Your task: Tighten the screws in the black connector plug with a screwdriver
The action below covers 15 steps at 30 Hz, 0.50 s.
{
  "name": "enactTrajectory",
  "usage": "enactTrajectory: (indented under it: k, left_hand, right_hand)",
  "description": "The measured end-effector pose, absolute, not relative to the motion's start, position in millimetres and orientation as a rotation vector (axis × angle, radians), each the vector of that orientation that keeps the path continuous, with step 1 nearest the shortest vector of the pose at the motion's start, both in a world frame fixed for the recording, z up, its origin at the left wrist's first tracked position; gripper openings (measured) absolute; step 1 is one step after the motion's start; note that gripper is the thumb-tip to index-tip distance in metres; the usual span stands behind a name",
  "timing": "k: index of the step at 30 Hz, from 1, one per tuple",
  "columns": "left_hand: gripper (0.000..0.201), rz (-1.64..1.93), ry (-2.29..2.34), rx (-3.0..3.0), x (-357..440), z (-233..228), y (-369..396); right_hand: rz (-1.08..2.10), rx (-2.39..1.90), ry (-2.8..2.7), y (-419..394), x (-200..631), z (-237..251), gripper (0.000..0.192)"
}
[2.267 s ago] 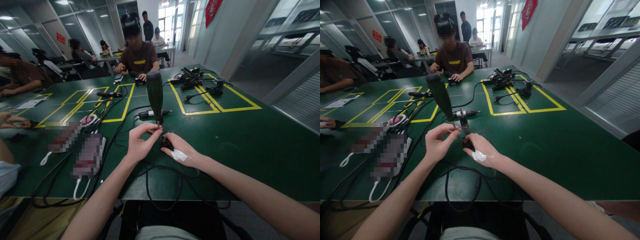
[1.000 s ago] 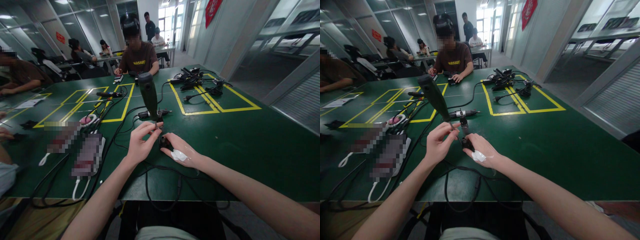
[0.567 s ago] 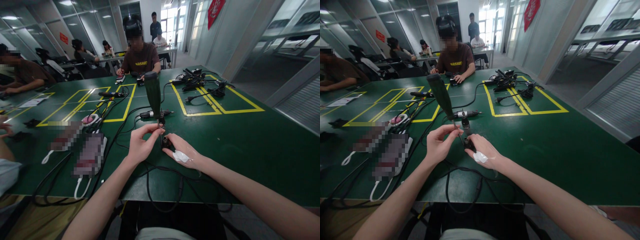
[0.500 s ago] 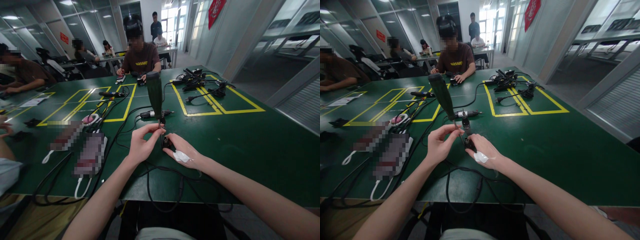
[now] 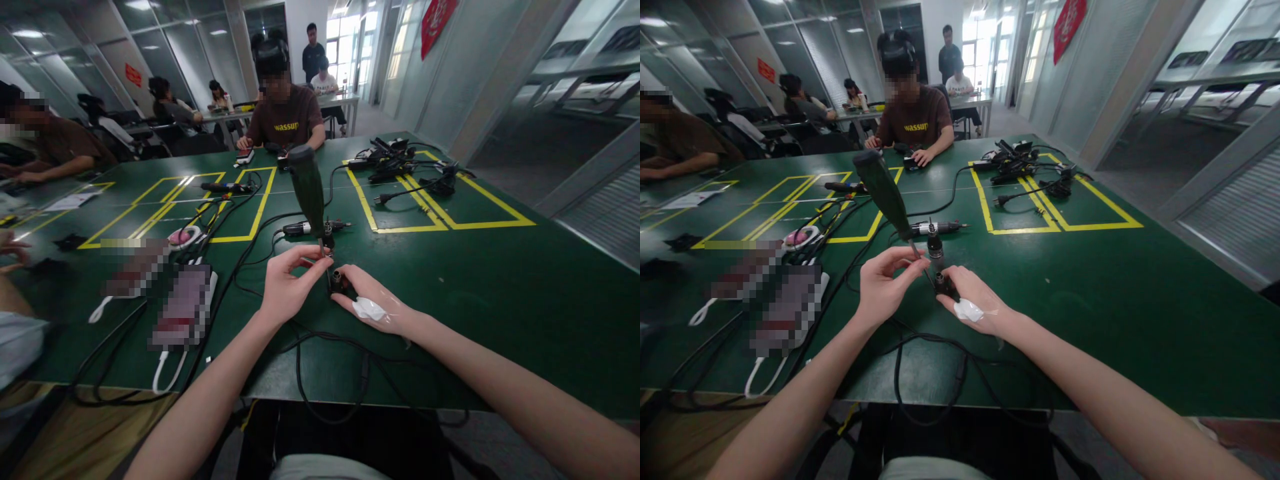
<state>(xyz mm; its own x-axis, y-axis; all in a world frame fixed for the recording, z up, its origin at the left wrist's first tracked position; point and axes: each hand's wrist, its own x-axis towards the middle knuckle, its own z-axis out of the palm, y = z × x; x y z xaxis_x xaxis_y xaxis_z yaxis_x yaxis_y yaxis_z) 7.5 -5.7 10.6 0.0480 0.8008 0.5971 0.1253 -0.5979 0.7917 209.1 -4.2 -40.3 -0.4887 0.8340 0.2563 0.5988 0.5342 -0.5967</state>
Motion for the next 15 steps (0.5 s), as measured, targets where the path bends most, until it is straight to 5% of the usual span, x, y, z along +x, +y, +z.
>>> enactTrajectory:
  k: [15]
  left_hand:
    - [0.008, 1.596, 0.963, 1.799, 7.1, 12.6, -7.2]
  right_hand:
    - [0.599, -1.124, -2.249, -3.6, 208.5, -42.3, 0.023]
